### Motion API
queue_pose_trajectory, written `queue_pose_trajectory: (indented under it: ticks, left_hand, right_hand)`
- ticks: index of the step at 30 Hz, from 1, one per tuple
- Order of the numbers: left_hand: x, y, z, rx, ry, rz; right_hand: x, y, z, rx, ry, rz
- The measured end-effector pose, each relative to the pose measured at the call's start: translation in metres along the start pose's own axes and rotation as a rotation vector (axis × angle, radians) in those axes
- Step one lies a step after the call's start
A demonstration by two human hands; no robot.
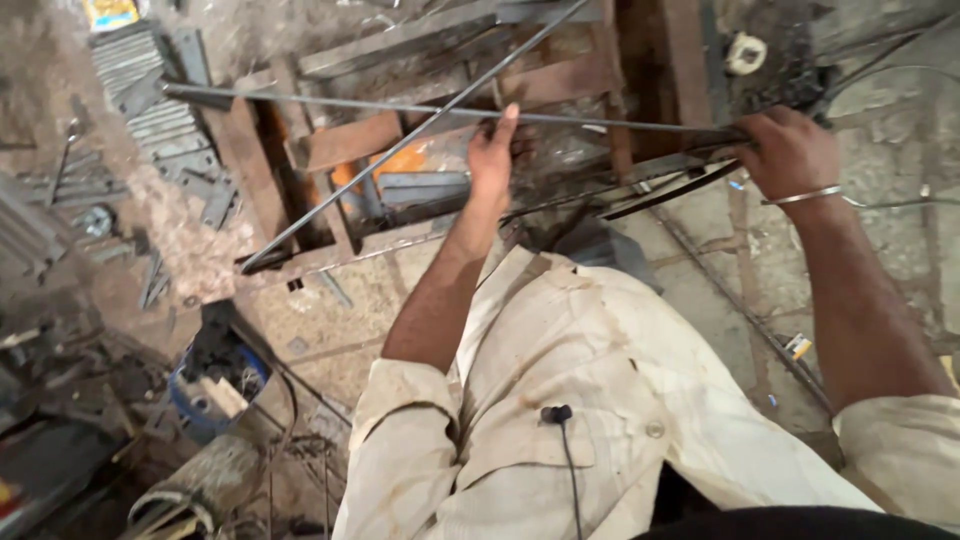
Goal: Welding metal bars together to form a frame structure.
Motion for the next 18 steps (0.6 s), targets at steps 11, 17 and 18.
queue_pose_trajectory:
  ticks: [11, 17, 18]
  left_hand:
    - [0.004, 0.000, -0.007, 0.059, -0.006, 0.015]
    - [0.003, -0.004, -0.010, 0.072, -0.045, 0.050]
    - [0.003, -0.002, -0.010, 0.033, -0.029, 0.020]
  right_hand:
    - [-0.009, 0.007, -0.001, -0.056, -0.055, 0.039]
    - [-0.008, 0.006, 0.002, -0.008, -0.027, 0.048]
    - [-0.011, 0.003, -0.003, 0.008, -0.041, 0.017]
Point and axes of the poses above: each hand's wrist, its own y-axis towards the middle knuckle, its own x-axis out of the back of the hand, z = x × y, the point moved 6 cm from there along y, towards the middle knuckle, and after that the axes turned 14 degrees about y, right-handed, at the moved point
